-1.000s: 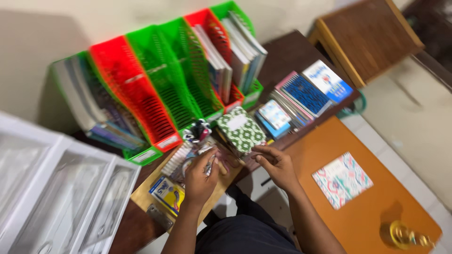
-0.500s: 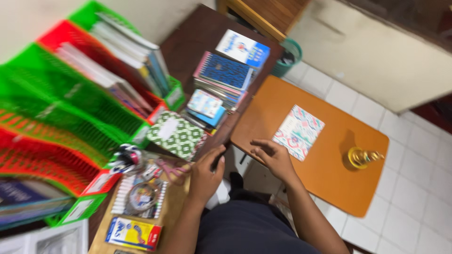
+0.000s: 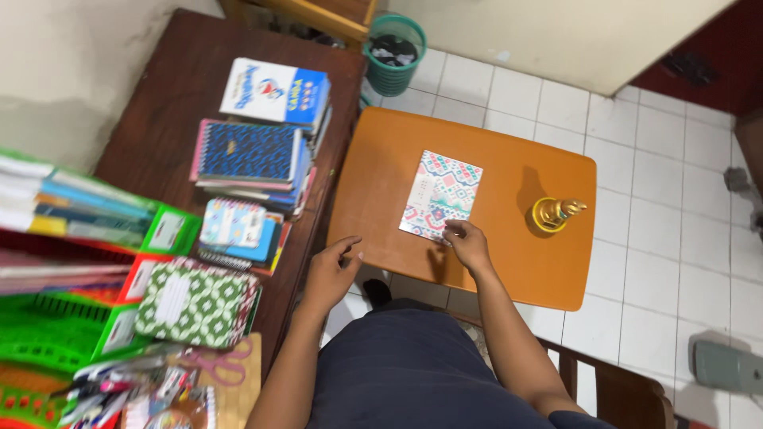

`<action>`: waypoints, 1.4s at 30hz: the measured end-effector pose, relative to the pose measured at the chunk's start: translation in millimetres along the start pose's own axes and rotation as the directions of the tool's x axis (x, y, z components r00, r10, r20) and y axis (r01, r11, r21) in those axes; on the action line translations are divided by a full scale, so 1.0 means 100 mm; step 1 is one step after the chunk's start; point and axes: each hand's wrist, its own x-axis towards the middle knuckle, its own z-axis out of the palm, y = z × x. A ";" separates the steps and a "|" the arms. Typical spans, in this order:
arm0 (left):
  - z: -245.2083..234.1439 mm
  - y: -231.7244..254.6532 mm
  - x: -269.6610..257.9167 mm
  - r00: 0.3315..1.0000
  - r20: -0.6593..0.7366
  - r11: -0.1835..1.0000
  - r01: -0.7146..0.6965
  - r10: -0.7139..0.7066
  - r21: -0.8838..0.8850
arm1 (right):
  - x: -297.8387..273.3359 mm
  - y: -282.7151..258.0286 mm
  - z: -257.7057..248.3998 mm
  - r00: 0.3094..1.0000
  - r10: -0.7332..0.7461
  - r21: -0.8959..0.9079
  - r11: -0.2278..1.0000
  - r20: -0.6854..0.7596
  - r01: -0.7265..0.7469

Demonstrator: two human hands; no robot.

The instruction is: The person organizes stationery items by picking up books and notebooks from a table and placing them into a multi-compartment plastic organizer and a clear drawer unit. The person handles items one at a time, including a Bahasa Indonesia textbook, a patterned notebook, a Doraemon book, and several spiral notebooks.

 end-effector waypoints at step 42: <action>1.75 -0.70 1.73 0.765 0.557 0.621 0.616 -0.324 -0.485 | 0.73 0.18 -0.01 0.859 0.475 0.662 0.584 0.189 -0.469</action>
